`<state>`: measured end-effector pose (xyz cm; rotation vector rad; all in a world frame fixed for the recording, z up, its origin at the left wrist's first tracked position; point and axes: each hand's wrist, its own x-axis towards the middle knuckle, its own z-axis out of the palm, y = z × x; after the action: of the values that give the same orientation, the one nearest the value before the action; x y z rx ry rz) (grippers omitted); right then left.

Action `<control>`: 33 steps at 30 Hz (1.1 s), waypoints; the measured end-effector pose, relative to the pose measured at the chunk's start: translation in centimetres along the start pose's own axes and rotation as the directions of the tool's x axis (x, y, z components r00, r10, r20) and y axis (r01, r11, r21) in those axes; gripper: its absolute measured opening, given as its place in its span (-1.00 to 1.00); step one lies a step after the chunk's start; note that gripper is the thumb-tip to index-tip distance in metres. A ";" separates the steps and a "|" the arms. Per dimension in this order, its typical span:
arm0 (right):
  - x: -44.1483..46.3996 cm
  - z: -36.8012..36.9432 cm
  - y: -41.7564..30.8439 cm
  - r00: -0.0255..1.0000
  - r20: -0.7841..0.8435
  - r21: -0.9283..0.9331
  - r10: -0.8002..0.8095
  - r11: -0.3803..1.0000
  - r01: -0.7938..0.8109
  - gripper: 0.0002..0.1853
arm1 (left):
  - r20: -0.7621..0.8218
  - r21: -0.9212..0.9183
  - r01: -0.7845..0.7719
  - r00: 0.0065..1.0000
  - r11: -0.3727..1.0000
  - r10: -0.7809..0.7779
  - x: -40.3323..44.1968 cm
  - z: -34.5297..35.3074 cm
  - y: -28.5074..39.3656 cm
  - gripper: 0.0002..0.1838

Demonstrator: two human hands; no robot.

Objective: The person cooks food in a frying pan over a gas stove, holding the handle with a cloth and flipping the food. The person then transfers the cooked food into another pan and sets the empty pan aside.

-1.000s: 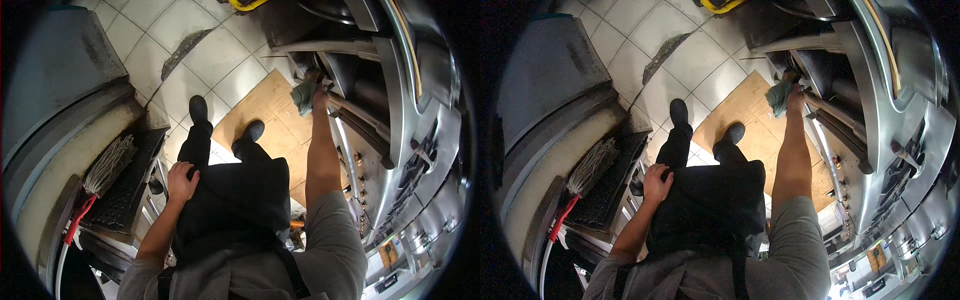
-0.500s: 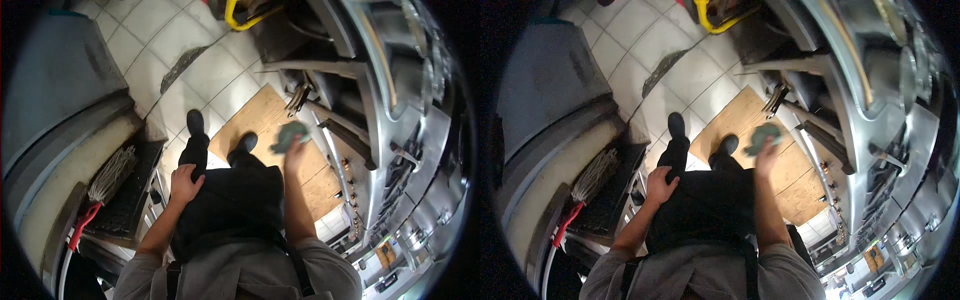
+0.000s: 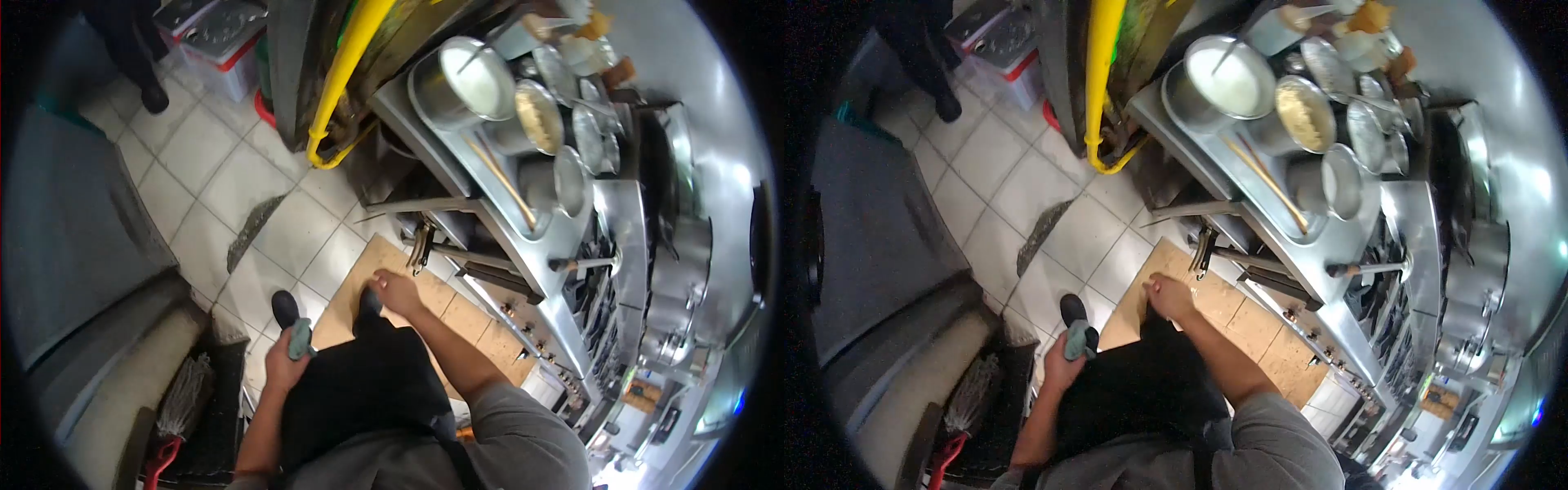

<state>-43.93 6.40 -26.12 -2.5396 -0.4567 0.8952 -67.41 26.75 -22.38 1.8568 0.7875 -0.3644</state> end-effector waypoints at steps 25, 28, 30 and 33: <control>30.0 25.4 22.6 0.935 0.179 -0.372 0.307 0.901 -0.225 -0.31 | 0.151 0.254 0.388 0.889 0.886 -0.433 12.0 0.5 -8.8 -0.41; 29.3 33.6 25.4 0.965 0.221 -0.689 0.140 0.723 0.053 -0.31 | 0.161 0.265 0.380 0.889 0.886 -0.430 12.7 0.5 -8.6 -0.40; 25.0 31.5 18.9 0.978 0.119 -0.491 0.172 0.866 -0.093 -0.33 | 0.175 0.232 0.329 0.912 0.916 -0.371 13.2 0.4 -8.1 -0.39; 25.0 29.8 17.8 0.975 0.088 -0.533 0.202 0.837 -0.126 -0.44 | 0.174 0.256 0.304 0.919 0.917 -0.354 13.1 0.4 -8.4 -0.40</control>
<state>-41.86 9.73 -68.73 -3.0638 -0.6014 1.1479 -63.31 33.03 -36.03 1.8479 0.9408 -0.8915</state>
